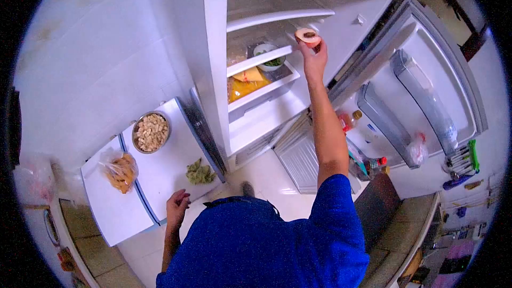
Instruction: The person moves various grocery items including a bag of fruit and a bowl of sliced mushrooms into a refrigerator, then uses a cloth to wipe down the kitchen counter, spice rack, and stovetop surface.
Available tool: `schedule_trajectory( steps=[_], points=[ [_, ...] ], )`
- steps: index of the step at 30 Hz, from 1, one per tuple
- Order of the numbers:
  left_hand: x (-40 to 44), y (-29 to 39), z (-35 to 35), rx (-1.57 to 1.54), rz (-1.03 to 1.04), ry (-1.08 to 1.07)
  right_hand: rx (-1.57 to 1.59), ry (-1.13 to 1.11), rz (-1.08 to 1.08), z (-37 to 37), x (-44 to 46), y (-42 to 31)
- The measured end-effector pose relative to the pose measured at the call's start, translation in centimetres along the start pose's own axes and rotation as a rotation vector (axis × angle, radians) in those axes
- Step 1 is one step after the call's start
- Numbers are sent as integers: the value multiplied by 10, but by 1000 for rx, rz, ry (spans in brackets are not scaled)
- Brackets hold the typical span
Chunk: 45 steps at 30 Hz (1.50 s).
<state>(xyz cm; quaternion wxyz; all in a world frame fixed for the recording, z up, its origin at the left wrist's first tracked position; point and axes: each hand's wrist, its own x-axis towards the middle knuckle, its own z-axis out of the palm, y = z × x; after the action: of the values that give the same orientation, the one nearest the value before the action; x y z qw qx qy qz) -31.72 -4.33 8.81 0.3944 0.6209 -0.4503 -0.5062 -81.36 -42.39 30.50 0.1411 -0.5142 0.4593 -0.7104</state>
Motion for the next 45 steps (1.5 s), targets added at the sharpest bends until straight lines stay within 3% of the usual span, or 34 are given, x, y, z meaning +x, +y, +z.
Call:
schedule_trajectory(
  steps=[2,5,6,9,14,16,18,19,21,24,26,28,31,33,34,35,36,37,41,43,45],
  points=[
    [-10,-11,-2,-124,-106,95,-259,79,-151,15,16,11],
    [-17,-23,-2,-176,-126,189,-417,150,-115,27,36,35],
    [-18,-22,-2,-179,-129,202,-468,174,-192,31,34,34],
    [-20,-21,-1,-206,-108,236,-588,127,-141,35,28,34],
    [-18,-10,-6,-177,-99,241,-559,146,-300,35,29,45],
    [-13,-11,-10,-162,-123,238,-277,114,-453,34,36,55],
    [-5,-28,-17,-157,-41,219,-188,-61,-415,17,47,81],
    [-1,-33,-20,-150,-10,209,-177,-155,-327,15,38,56],
    [6,-22,-28,-193,-71,205,-161,-125,-240,11,20,43],
    [27,-21,-50,-231,-128,211,-17,-115,168,-14,5,36],
    [49,-27,-69,-269,-147,218,124,-44,156,-36,-19,51],
    [83,-36,-85,-383,-185,209,68,-18,285,-49,-70,35],
    [142,-42,-103,-665,-268,168,39,-161,399,-87,-168,71],
    [175,-32,-103,-841,-332,221,47,-272,684,-125,-245,97],
    [190,-30,-101,-841,-330,225,15,-164,908,-117,-280,65],
    [204,-27,-98,-876,-347,287,157,-272,960,-175,-328,138],
    [218,-31,-99,-911,-364,348,-23,-230,1118,-164,-350,82],
    [233,-41,-103,-909,-364,346,-44,-204,1197,-177,-373,69],
    [267,-71,-104,-985,-507,281,-176,-126,1302,-230,-439,35],
    [269,-79,-106,-911,-364,250,-226,-102,1307,-253,-453,23],
    [271,-85,-115,-999,-411,161,-269,-95,1303,-264,-453,17]
  ],
)
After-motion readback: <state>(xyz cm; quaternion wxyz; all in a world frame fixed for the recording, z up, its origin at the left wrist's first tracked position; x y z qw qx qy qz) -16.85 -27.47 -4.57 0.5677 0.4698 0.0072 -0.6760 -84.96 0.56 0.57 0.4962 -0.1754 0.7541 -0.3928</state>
